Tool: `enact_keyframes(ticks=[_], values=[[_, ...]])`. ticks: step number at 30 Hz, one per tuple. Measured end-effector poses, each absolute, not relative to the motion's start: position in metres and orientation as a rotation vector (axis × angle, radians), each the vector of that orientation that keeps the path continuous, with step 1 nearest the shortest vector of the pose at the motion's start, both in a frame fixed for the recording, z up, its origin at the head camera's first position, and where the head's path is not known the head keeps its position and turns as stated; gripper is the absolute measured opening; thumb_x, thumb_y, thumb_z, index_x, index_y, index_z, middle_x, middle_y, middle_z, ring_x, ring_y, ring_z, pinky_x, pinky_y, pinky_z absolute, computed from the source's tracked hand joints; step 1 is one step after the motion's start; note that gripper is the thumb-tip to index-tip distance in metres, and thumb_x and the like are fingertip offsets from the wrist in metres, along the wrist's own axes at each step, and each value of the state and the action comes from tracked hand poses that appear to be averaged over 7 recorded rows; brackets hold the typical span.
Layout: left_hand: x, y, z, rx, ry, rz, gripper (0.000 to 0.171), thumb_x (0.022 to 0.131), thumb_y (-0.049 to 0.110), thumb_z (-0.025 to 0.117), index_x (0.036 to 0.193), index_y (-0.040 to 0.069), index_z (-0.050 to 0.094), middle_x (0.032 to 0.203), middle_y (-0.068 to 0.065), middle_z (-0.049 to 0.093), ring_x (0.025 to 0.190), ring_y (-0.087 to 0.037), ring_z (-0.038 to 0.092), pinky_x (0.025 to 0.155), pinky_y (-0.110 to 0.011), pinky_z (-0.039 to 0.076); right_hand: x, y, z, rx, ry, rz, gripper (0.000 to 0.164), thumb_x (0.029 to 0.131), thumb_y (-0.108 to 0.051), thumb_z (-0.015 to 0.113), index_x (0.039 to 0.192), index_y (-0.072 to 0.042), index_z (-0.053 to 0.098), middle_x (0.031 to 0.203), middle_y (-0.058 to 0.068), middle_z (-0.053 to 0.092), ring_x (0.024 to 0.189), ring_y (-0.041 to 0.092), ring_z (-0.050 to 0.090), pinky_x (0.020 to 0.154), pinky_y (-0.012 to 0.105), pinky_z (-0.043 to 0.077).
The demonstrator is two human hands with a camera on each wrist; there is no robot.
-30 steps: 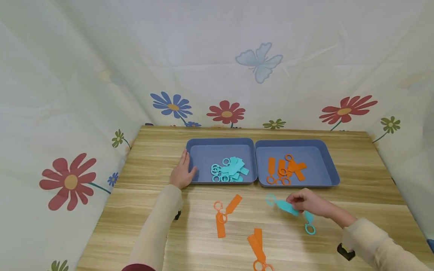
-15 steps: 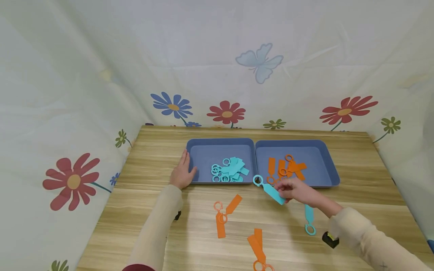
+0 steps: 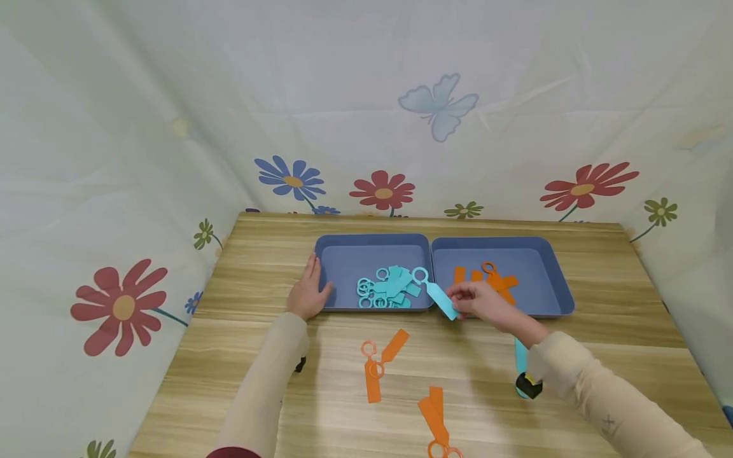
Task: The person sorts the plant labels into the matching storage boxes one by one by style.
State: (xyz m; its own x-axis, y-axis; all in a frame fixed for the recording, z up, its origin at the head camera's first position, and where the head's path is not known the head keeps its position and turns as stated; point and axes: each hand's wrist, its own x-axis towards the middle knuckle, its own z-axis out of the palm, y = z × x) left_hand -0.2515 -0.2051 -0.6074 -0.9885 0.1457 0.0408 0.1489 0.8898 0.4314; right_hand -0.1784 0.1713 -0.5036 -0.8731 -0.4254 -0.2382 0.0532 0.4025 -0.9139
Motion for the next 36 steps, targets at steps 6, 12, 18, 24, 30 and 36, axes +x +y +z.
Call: enact_keyframes(ticks=[6, 12, 18, 24, 30, 36], values=[[-0.252, -0.205, -0.609, -0.247, -3.028, -0.724, 0.071, 0.089, 0.040, 0.042, 0.142, 0.005, 0.011, 0.151, -0.002, -0.002, 0.098, -0.035, 0.055, 0.090, -0.046, 0.039, -0.191, 0.156, -0.508, -0.205, 2.253, -1.541, 0.029, 0.088, -0.002, 0.048, 0.115, 0.008, 0.048, 0.086, 0.006, 0.051, 0.072, 0.019, 0.055, 0.072, 0.037, 0.050], [-0.253, -0.206, -0.612, -0.256, -3.027, -0.715, 0.071, 0.090, 0.041, 0.040, 0.142, 0.005, 0.009, 0.151, -0.002, -0.002, 0.091, -0.034, 0.057, 0.089, -0.047, 0.039, -0.201, 0.138, -0.514, -0.127, 2.287, -1.591, 0.030, 0.088, 0.001, 0.047, 0.117, 0.006, 0.047, 0.082, 0.007, 0.052, 0.068, 0.019, 0.054, 0.070, 0.037, 0.051], [-0.254, -0.206, -0.614, -0.257, -3.017, -0.693, 0.070, 0.090, 0.041, 0.041, 0.142, 0.005, 0.011, 0.151, -0.003, 0.000, 0.079, -0.032, 0.057, 0.083, -0.045, 0.042, -0.210, 0.118, -0.527, 0.018, 2.265, -1.680, 0.030, 0.087, 0.002, 0.047, 0.117, 0.006, 0.048, 0.077, 0.005, 0.053, 0.063, 0.015, 0.053, 0.067, 0.032, 0.052], [-0.254, -0.206, -0.613, -0.259, -3.016, -0.688, 0.070, 0.090, 0.039, 0.041, 0.142, 0.004, 0.011, 0.151, -0.004, 0.000, 0.079, -0.032, 0.057, 0.084, -0.045, 0.042, -0.218, 0.100, -0.539, 0.147, 2.246, -1.740, 0.031, 0.084, 0.004, 0.049, 0.114, 0.005, 0.051, 0.073, 0.007, 0.051, 0.057, 0.019, 0.054, 0.071, 0.038, 0.052], [-0.255, -0.205, -0.615, -0.251, -3.028, -0.688, 0.070, 0.090, 0.040, 0.041, 0.143, 0.005, 0.010, 0.151, -0.002, -0.002, 0.082, -0.033, 0.057, 0.086, -0.047, 0.041, -0.224, 0.086, -0.551, 0.222, 2.283, -1.710, 0.028, 0.080, 0.004, 0.051, 0.108, 0.002, 0.055, 0.074, 0.007, 0.051, 0.058, 0.022, 0.052, 0.071, 0.038, 0.052], [-0.256, -0.206, -0.616, -0.257, -3.009, -0.719, 0.071, 0.089, 0.040, 0.042, 0.142, 0.005, 0.011, 0.151, -0.003, 0.000, 0.090, -0.036, 0.057, 0.090, -0.049, 0.037, -0.230, 0.077, -0.558, 0.279, 2.340, -1.687, 0.021, 0.077, 0.004, 0.053, 0.098, 0.003, 0.055, 0.079, 0.011, 0.052, 0.059, 0.024, 0.053, 0.067, 0.036, 0.052]])
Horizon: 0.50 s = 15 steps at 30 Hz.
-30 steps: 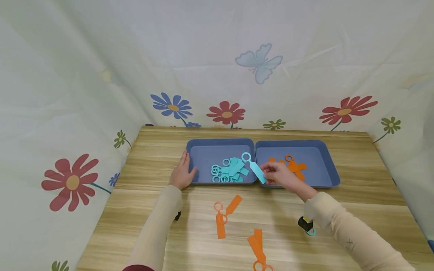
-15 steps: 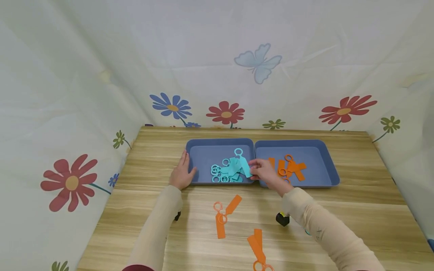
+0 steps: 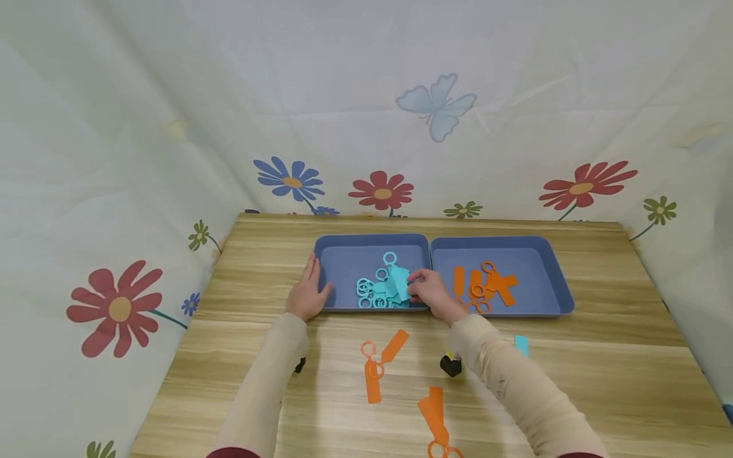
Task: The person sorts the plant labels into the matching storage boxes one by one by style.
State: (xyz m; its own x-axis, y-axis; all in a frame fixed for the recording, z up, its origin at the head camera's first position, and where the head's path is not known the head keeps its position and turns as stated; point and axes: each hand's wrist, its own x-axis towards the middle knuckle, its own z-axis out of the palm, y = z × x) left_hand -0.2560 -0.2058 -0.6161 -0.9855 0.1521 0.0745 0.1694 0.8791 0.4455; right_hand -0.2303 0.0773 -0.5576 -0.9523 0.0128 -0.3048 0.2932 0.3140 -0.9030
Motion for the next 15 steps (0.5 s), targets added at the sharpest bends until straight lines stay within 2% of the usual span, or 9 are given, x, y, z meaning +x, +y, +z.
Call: enact_keyframes(ticks=[6, 11, 15], values=[[-0.259, -0.207, -0.622, -0.258, -3.004, -0.711, 0.071, 0.089, 0.041, 0.042, 0.143, 0.005, 0.011, 0.151, -0.001, -0.002, 0.101, -0.037, 0.053, 0.092, -0.049, 0.036, -0.234, 0.071, -0.558, 0.304, 2.384, -1.626, 0.019, 0.073, 0.008, 0.057, 0.092, 0.006, 0.055, 0.077, 0.011, 0.049, 0.054, 0.018, 0.051, 0.059, 0.032, 0.051], [-0.260, -0.207, -0.623, -0.263, -2.993, -0.721, 0.071, 0.088, 0.040, 0.043, 0.142, 0.004, 0.012, 0.151, -0.001, -0.002, 0.104, -0.038, 0.051, 0.092, -0.049, 0.036, -0.235, 0.067, -0.558, 0.315, 2.443, -1.508, 0.016, 0.073, 0.006, 0.061, 0.088, 0.003, 0.056, 0.080, 0.011, 0.051, 0.051, 0.016, 0.051, 0.055, 0.028, 0.050], [-0.260, -0.206, -0.622, -0.266, -2.993, -0.729, 0.072, 0.088, 0.040, 0.043, 0.142, 0.004, 0.012, 0.151, -0.001, -0.002, 0.104, -0.038, 0.051, 0.092, -0.050, 0.036, -0.237, 0.065, -0.559, 0.310, 2.489, -1.431, 0.013, 0.072, 0.007, 0.061, 0.083, 0.003, 0.056, 0.074, 0.009, 0.052, 0.048, 0.014, 0.050, 0.049, 0.024, 0.048]])
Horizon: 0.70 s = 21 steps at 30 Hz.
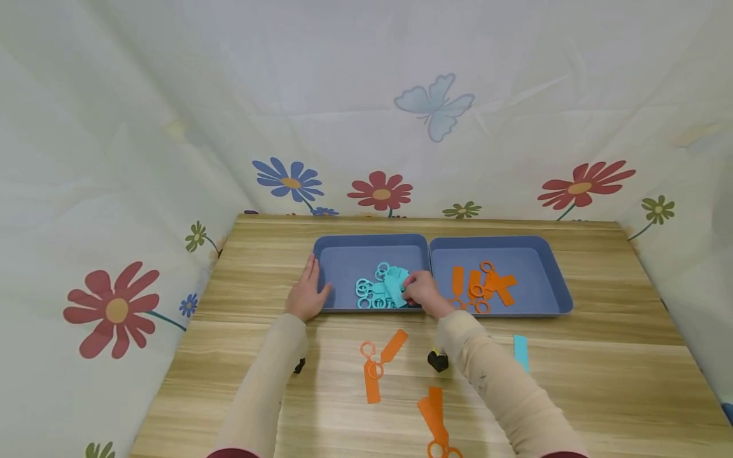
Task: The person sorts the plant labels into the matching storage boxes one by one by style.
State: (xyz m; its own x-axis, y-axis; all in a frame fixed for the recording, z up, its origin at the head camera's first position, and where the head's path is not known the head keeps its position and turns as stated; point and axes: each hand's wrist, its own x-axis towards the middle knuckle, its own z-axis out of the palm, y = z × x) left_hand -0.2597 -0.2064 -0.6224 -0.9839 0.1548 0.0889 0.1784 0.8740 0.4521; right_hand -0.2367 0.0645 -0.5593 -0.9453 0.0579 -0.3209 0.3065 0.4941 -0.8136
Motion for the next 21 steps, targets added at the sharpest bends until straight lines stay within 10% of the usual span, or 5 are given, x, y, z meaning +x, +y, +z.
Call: enact_keyframes(ticks=[11, 21], values=[[-0.259, -0.206, -0.622, -0.263, -2.985, -0.722, 0.071, 0.089, 0.039, 0.043, 0.142, 0.003, 0.013, 0.151, -0.003, 0.001, 0.104, -0.037, 0.052, 0.091, -0.050, 0.037, -0.236, 0.055, -0.563, 0.180, 2.745, -1.006, 0.033, 0.073, 0.004, 0.043, 0.047, -0.014, 0.033, 0.045, -0.002, 0.027, 0.042, 0.012, 0.021, 0.040, 0.022, 0.021], [-0.258, -0.206, -0.617, -0.243, -3.026, -0.723, 0.070, 0.090, 0.040, 0.041, 0.143, 0.006, 0.011, 0.151, 0.000, -0.003, 0.104, -0.036, 0.052, 0.089, -0.047, 0.039, -0.234, 0.050, -0.567, 0.181, 2.780, -0.919, 0.037, 0.073, 0.005, 0.041, 0.046, -0.016, 0.027, 0.045, -0.003, 0.020, 0.042, 0.012, 0.015, 0.038, 0.023, 0.015]])
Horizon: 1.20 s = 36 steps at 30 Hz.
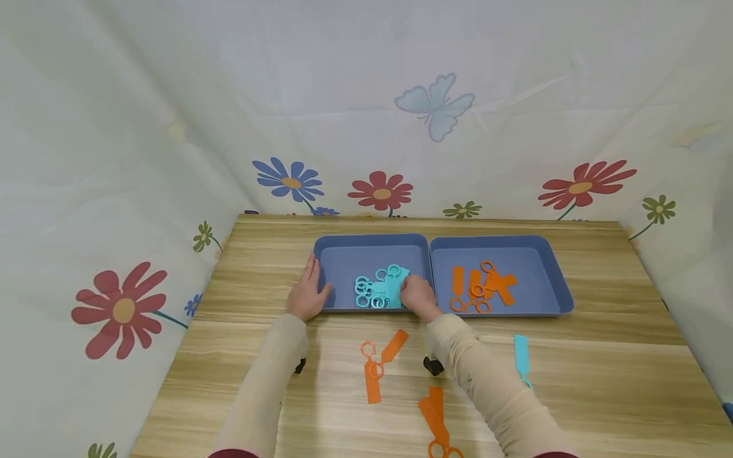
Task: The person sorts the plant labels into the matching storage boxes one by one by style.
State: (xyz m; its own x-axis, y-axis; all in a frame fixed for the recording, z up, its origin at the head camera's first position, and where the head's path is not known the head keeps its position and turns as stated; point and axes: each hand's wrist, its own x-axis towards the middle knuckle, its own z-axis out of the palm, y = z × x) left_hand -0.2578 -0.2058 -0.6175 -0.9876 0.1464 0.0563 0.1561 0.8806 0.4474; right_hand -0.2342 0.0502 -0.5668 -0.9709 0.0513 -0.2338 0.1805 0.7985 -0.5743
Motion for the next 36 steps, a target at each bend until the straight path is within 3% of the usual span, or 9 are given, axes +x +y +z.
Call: enact_keyframes(ticks=[6, 10, 16, 19, 24, 30, 36], values=[[-0.257, -0.206, -0.615, -0.243, -3.038, -0.718, 0.070, 0.090, 0.041, 0.040, 0.143, 0.006, 0.011, 0.151, 0.000, -0.003, 0.109, -0.036, 0.049, 0.092, -0.048, 0.037, -0.230, 0.051, -0.563, 0.132, 2.801, -0.896, 0.029, 0.073, 0.006, 0.045, 0.052, -0.013, 0.036, 0.050, -0.001, 0.027, 0.046, 0.013, 0.022, 0.041, 0.023, 0.021], [-0.256, -0.205, -0.615, -0.234, -3.041, -0.722, 0.070, 0.090, 0.040, 0.041, 0.143, 0.006, 0.010, 0.151, 0.000, -0.004, 0.109, -0.036, 0.049, 0.093, -0.048, 0.036, -0.224, 0.054, -0.558, -0.003, 2.855, -0.876, 0.012, 0.072, 0.007, 0.048, 0.071, -0.005, 0.053, 0.061, 0.003, 0.045, 0.054, 0.016, 0.037, 0.047, 0.024, 0.031], [-0.256, -0.205, -0.615, -0.235, -3.041, -0.726, 0.070, 0.090, 0.039, 0.041, 0.143, 0.006, 0.010, 0.151, 0.000, -0.004, 0.111, -0.036, 0.048, 0.094, -0.049, 0.035, -0.212, 0.067, -0.542, -0.353, 2.867, -0.885, 0.030, 0.075, 0.008, 0.048, 0.102, 0.001, 0.059, 0.091, 0.013, 0.062, 0.080, 0.024, 0.056, 0.069, 0.033, 0.047], [-0.256, -0.205, -0.616, -0.243, -3.030, -0.728, 0.070, 0.089, 0.039, 0.042, 0.143, 0.006, 0.011, 0.151, -0.001, -0.003, 0.109, -0.036, 0.049, 0.091, -0.048, 0.037, -0.206, 0.077, -0.535, -0.479, 2.854, -0.851, 0.036, 0.078, 0.006, 0.049, 0.113, 0.001, 0.056, 0.112, 0.015, 0.059, 0.105, 0.029, 0.053, 0.086, 0.040, 0.045], [-0.256, -0.206, -0.617, -0.254, -3.017, -0.719, 0.070, 0.089, 0.039, 0.042, 0.142, 0.004, 0.013, 0.151, -0.002, 0.000, 0.102, -0.037, 0.053, 0.086, -0.047, 0.040, -0.197, 0.097, -0.527, -0.712, 2.874, -0.631, 0.048, 0.080, 0.001, 0.055, 0.128, 0.000, 0.044, 0.132, 0.017, 0.044, 0.123, 0.034, 0.038, 0.097, 0.047, 0.035], [-0.257, -0.207, -0.619, -0.252, -3.005, -0.719, 0.070, 0.089, 0.040, 0.042, 0.142, 0.005, 0.014, 0.151, -0.001, -0.001, 0.101, -0.037, 0.054, 0.087, -0.047, 0.040, -0.179, 0.125, -0.521, -1.043, 2.936, -0.201, 0.059, 0.082, -0.002, 0.053, 0.137, -0.009, 0.033, 0.144, 0.013, 0.027, 0.132, 0.033, 0.023, 0.098, 0.054, 0.029], [-0.259, -0.207, -0.620, -0.258, -3.008, -0.713, 0.070, 0.089, 0.040, 0.041, 0.143, 0.005, 0.012, 0.151, 0.000, -0.002, 0.102, -0.037, 0.053, 0.087, -0.047, 0.040, -0.163, 0.158, -0.533, -1.194, 2.989, -0.015, 0.063, 0.080, 0.002, 0.055, 0.137, -0.013, 0.034, 0.144, 0.011, 0.028, 0.132, 0.031, 0.025, 0.097, 0.055, 0.030]])
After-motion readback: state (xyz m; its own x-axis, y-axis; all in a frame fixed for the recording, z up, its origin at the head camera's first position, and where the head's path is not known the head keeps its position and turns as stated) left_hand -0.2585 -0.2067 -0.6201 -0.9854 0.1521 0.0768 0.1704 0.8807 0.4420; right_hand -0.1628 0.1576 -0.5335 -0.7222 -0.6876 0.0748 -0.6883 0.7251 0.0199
